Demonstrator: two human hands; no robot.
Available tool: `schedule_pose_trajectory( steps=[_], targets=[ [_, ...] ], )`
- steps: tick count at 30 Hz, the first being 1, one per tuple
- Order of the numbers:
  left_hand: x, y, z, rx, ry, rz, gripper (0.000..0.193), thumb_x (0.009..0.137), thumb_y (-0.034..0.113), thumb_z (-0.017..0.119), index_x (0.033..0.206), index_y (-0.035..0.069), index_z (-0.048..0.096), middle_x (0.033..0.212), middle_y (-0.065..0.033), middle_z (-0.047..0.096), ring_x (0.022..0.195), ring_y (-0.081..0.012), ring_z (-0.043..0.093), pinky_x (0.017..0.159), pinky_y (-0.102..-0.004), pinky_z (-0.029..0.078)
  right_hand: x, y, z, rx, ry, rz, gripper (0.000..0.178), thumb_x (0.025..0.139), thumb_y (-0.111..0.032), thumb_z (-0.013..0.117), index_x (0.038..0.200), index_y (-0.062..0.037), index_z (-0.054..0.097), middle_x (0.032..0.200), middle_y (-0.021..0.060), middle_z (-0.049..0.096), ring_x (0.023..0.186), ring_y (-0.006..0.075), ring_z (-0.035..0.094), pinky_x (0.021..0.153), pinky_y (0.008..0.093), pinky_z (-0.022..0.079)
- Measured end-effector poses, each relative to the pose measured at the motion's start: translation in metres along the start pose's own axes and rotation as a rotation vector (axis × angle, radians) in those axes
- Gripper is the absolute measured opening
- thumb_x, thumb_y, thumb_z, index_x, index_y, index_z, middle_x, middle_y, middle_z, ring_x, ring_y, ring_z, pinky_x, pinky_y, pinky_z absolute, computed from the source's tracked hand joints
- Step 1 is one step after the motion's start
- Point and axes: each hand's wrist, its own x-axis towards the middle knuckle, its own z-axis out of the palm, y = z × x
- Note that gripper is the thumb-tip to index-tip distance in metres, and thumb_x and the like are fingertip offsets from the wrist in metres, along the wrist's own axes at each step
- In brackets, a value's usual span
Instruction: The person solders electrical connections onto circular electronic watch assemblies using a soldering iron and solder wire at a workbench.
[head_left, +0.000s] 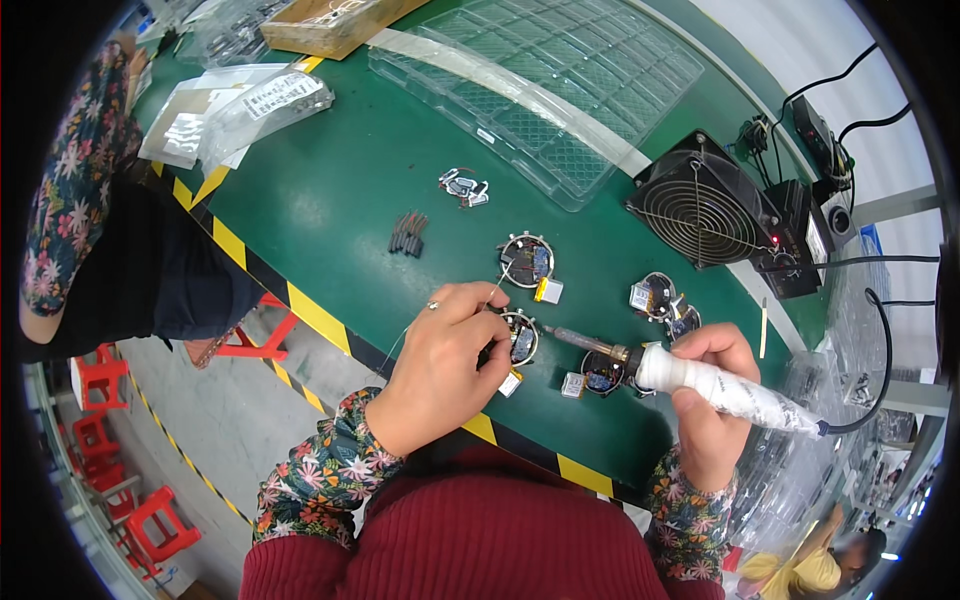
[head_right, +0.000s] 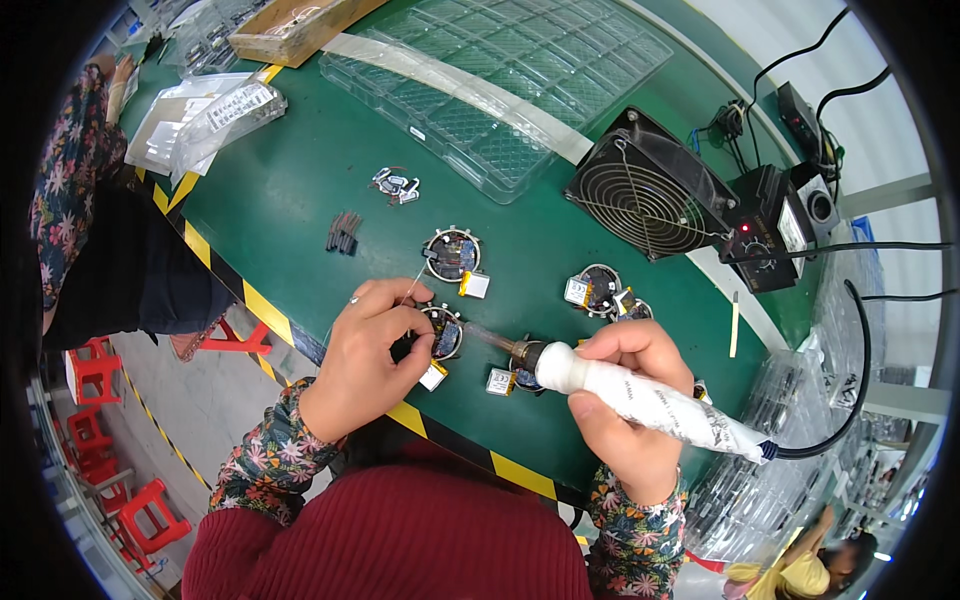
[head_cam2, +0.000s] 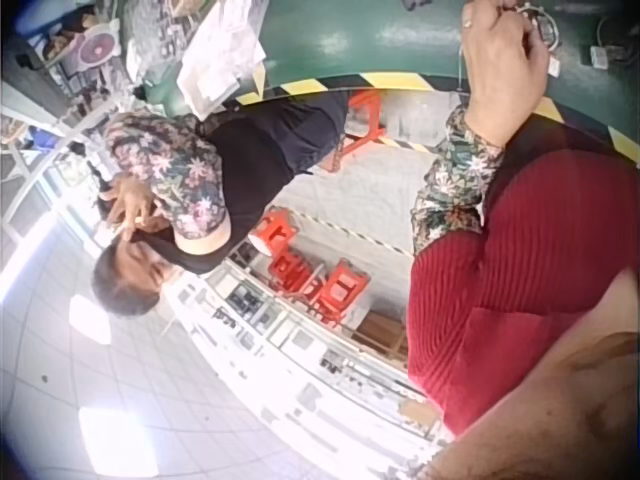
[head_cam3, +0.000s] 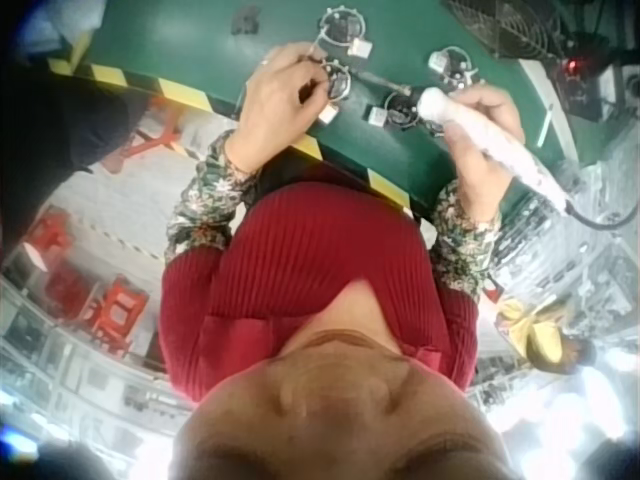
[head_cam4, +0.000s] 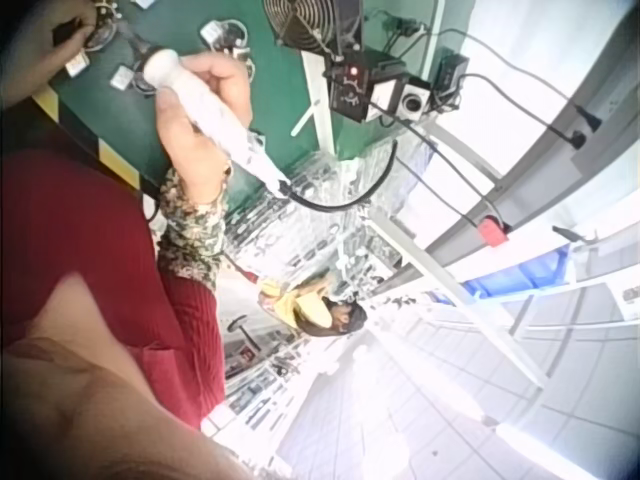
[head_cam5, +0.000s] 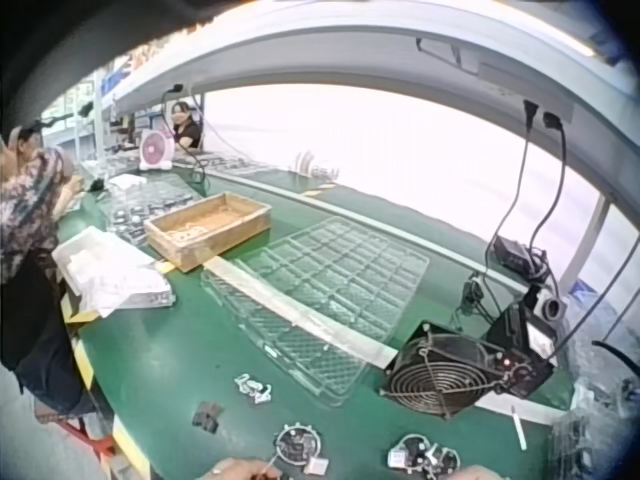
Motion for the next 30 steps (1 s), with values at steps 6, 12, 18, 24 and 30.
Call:
schedule_pose_trajectory(
  steps=[6, 12, 18, 24, 30],
  targets=[
    [0.000, 0.001, -0.001, 0.012, -0.014, -0.016, 0.012, 0.065, -0.004, 0.063, 0.074, 0.001, 0.057, 0.101, -0.0122, 0.057, 0.089, -0.0290, 0.056, 0.075, -0.0350, 0.047, -0.001, -0.001, -0.003, -0.028, -0.071, 0.030, 0.030, 0.069, -0.005, 0.066, 0.095, 0.0002, 0.052, 0.084, 0.0050, 0.057, 0.072, 0.0079, 0.052, 0.064, 0.0213, 0.043],
    [-0.001, 0.001, -0.001, 0.008, -0.016, -0.027, 0.012, 0.066, -0.004, 0.063, 0.075, 0.000, 0.057, 0.103, -0.0127, 0.056, 0.091, -0.0289, 0.056, 0.077, -0.0350, 0.047, -0.001, -0.002, -0.001, -0.053, -0.079, 0.059, 0.028, 0.069, -0.003, 0.065, 0.094, -0.0002, 0.052, 0.082, 0.0040, 0.058, 0.071, 0.0076, 0.053, 0.063, 0.0211, 0.043],
    [0.000, 0.001, -0.004, -0.020, -0.041, -0.034, 0.012, 0.067, -0.004, 0.064, 0.076, -0.001, 0.057, 0.104, -0.0130, 0.056, 0.093, -0.0290, 0.056, 0.077, -0.0348, 0.048, 0.001, 0.002, 0.003, -0.061, -0.162, 0.102, 0.028, 0.068, -0.001, 0.065, 0.093, -0.0003, 0.053, 0.081, 0.0041, 0.059, 0.070, 0.0071, 0.055, 0.063, 0.0207, 0.044],
    [0.000, 0.001, -0.006, -0.041, -0.057, -0.047, 0.012, 0.068, -0.004, 0.065, 0.076, -0.001, 0.057, 0.105, -0.0133, 0.056, 0.094, -0.0291, 0.056, 0.078, -0.0349, 0.048, 0.004, 0.004, 0.005, -0.137, -0.242, 0.084, 0.027, 0.069, 0.000, 0.065, 0.092, -0.0006, 0.053, 0.081, 0.0041, 0.060, 0.071, 0.0073, 0.057, 0.062, 0.0209, 0.045],
    [-0.001, 0.000, -0.004, -0.043, -0.041, -0.037, 0.012, 0.068, -0.004, 0.064, 0.076, 0.000, 0.056, 0.105, -0.0133, 0.056, 0.094, -0.0292, 0.056, 0.079, -0.0354, 0.047, 0.004, 0.001, 0.013, -0.122, -0.183, 0.170, 0.026, 0.066, -0.005, 0.062, 0.090, -0.0006, 0.053, 0.079, 0.0033, 0.059, 0.068, 0.0062, 0.052, 0.061, 0.0194, 0.041]
  ],
)
